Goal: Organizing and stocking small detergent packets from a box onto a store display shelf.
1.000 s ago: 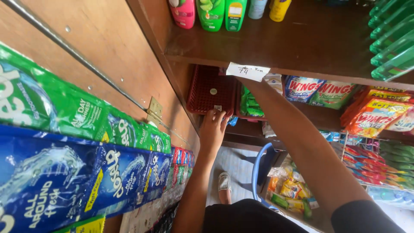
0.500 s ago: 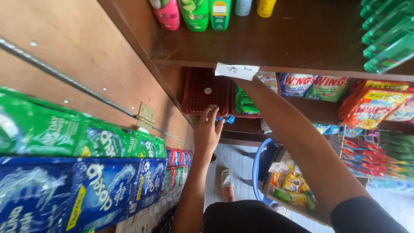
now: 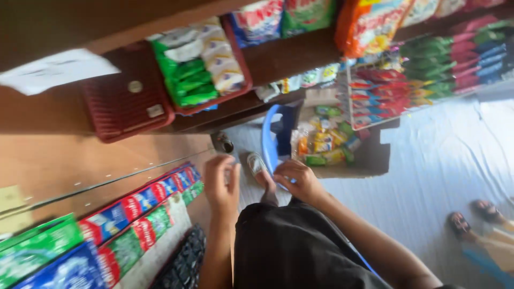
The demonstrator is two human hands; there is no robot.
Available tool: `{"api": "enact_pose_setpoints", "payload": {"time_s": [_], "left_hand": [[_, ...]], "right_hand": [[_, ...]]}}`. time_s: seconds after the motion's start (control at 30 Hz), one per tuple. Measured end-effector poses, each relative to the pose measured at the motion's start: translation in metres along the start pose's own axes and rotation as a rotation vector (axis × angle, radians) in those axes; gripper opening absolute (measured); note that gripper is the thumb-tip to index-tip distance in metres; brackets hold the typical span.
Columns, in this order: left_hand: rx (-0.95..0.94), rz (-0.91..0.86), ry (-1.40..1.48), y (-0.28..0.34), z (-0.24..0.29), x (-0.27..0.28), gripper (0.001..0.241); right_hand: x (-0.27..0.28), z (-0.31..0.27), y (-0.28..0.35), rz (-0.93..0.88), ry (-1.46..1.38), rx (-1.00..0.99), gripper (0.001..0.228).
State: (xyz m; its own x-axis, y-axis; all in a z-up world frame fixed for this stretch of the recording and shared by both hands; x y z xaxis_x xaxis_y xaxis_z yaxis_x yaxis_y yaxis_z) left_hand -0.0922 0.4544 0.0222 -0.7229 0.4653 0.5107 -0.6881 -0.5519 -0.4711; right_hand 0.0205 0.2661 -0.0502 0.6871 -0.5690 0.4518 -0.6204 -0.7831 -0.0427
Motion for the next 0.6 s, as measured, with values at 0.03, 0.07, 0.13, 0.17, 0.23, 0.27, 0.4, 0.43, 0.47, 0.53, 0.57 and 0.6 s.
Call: {"api": "enact_pose_setpoints", "payload": {"time_s": [0.03, 0.07, 0.13, 0.17, 0.23, 0.27, 0.4, 0.43, 0.47, 0.53, 0.57, 0.6], "left_hand": [[0.007, -0.020, 0.008, 0.016, 0.000, -0.023, 0.024], [0.043, -0.159, 0.049, 0.035, 0.000, -0.054, 0.014], [0.085, -0.309, 0.099, 0.068, 0.008, -0.104, 0.010], [0.121, -0.425, 0.089, 0.081, 0.010, -0.130, 0.013], [0.162, -0.552, 0.083, 0.104, 0.018, -0.170, 0.017], [0.186, -0.599, 0.128, 0.116, 0.023, -0.188, 0.014], [0.243, -0.687, 0.195, 0.134, 0.045, -0.255, 0.017], [0.246, -0.696, 0.197, 0.134, 0.053, -0.268, 0.017], [0.235, -0.714, 0.180, 0.133, 0.061, -0.282, 0.020], [0.218, -0.743, 0.166, 0.133, 0.069, -0.309, 0.025], [0.204, -0.760, 0.170, 0.133, 0.072, -0.323, 0.026], [0.190, -0.777, 0.174, 0.133, 0.074, -0.337, 0.027]], "right_hand": [[0.006, 0.037, 0.024, 0.005, -0.002, -0.021, 0.011], [0.012, 0.084, 0.049, 0.028, -0.032, -0.191, 0.013], [0.028, 0.167, 0.097, 0.052, -0.061, -0.375, 0.015], [0.036, 0.215, 0.115, 0.098, -0.138, -0.544, 0.017], [0.052, 0.291, 0.146, 0.146, -0.217, -0.724, 0.019], [0.064, 0.323, 0.158, 0.224, -0.278, -0.792, 0.019], [0.110, 0.473, 0.179, 0.465, -0.466, -0.930, 0.021], [0.120, 0.497, 0.177, 0.469, -0.467, -0.939, 0.021], [0.131, 0.525, 0.179, 0.542, -0.502, -0.995, 0.023], [0.143, 0.574, 0.183, 0.627, -0.539, -1.055, 0.024], [0.143, 0.598, 0.186, 0.645, -0.562, -1.120, 0.026], [0.143, 0.622, 0.189, 0.664, -0.585, -1.185, 0.027]]}}
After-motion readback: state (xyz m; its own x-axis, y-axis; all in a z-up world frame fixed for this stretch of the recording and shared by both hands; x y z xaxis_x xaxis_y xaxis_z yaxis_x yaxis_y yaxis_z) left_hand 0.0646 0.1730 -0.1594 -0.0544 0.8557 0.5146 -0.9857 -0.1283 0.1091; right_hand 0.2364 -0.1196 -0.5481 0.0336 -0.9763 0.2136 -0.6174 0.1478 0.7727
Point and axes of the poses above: each hand's wrist, its own y-axis away from the middle knuckle, its own x-axis out of the back of the hand, z = x × y, the point moved 7 cm from there along -y, towards the middle knuckle, and after that the axes turned 9 degrees about -x, right-handed, at the moved point
